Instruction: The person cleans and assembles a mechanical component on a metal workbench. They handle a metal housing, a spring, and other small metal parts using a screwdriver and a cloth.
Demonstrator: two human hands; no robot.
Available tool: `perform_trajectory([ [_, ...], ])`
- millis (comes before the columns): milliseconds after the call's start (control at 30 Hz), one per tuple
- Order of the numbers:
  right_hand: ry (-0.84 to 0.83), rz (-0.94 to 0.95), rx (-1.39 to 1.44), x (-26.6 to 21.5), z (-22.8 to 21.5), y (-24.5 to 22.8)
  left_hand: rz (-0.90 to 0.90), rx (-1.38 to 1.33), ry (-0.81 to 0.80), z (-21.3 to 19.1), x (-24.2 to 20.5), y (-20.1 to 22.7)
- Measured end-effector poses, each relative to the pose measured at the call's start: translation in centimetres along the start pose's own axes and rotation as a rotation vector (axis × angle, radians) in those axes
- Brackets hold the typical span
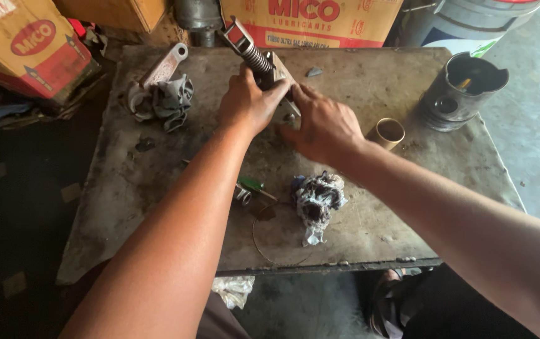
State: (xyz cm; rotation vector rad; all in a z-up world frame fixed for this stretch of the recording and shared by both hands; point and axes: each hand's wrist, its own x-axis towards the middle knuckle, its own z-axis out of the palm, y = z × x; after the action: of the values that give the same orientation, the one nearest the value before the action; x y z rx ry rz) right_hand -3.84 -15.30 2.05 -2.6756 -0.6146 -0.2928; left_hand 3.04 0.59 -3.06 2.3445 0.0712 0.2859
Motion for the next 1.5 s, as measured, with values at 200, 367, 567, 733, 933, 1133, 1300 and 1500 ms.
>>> perform_trajectory([
  [200,-0.099,0.069,-0.053,-0.5,-0.6,-0.1,-0.008,0.005,-0.004,0.4,0.4,0.1],
  [367,-0.015,0.032,-0.035,-0.7,0.3,-0.2,-0.020,-0.036,-0.023,-0.1,0.1,0.3],
  [567,-0.077,0.106,0.022,-0.3,0.6,0.3,-0.030,-0.021,-0.003,-0.2,-0.4,0.5],
  [733,-0.026,0.035,-0.079,-0.9,1.3,0.9,-0.027,-0.027,-0.020,-0.6,-0.5,0.9],
  [933,-0.107,0.095,0.007,-0.4,1.2,0.9,-0.057,-0.018,-0.023,-0.7,-0.6,1.0],
  [1133,-0.139,0.089,-0.072,-0.1,-0.4,0.4,-0.036,-0.051,-0.010,-0.5,-0.4,0.9],
  [1300,-0.162,0.166,-0.057,-0.6,-0.2,0.0,-0.015,-0.057,-0.009,-0.7,-0.7,0.6],
  [1500,-0.024,0.052,-0.037,-0.6,0.9,0.4,-0.055,-0.023,-0.028,-0.6,-0.5,0.9],
])
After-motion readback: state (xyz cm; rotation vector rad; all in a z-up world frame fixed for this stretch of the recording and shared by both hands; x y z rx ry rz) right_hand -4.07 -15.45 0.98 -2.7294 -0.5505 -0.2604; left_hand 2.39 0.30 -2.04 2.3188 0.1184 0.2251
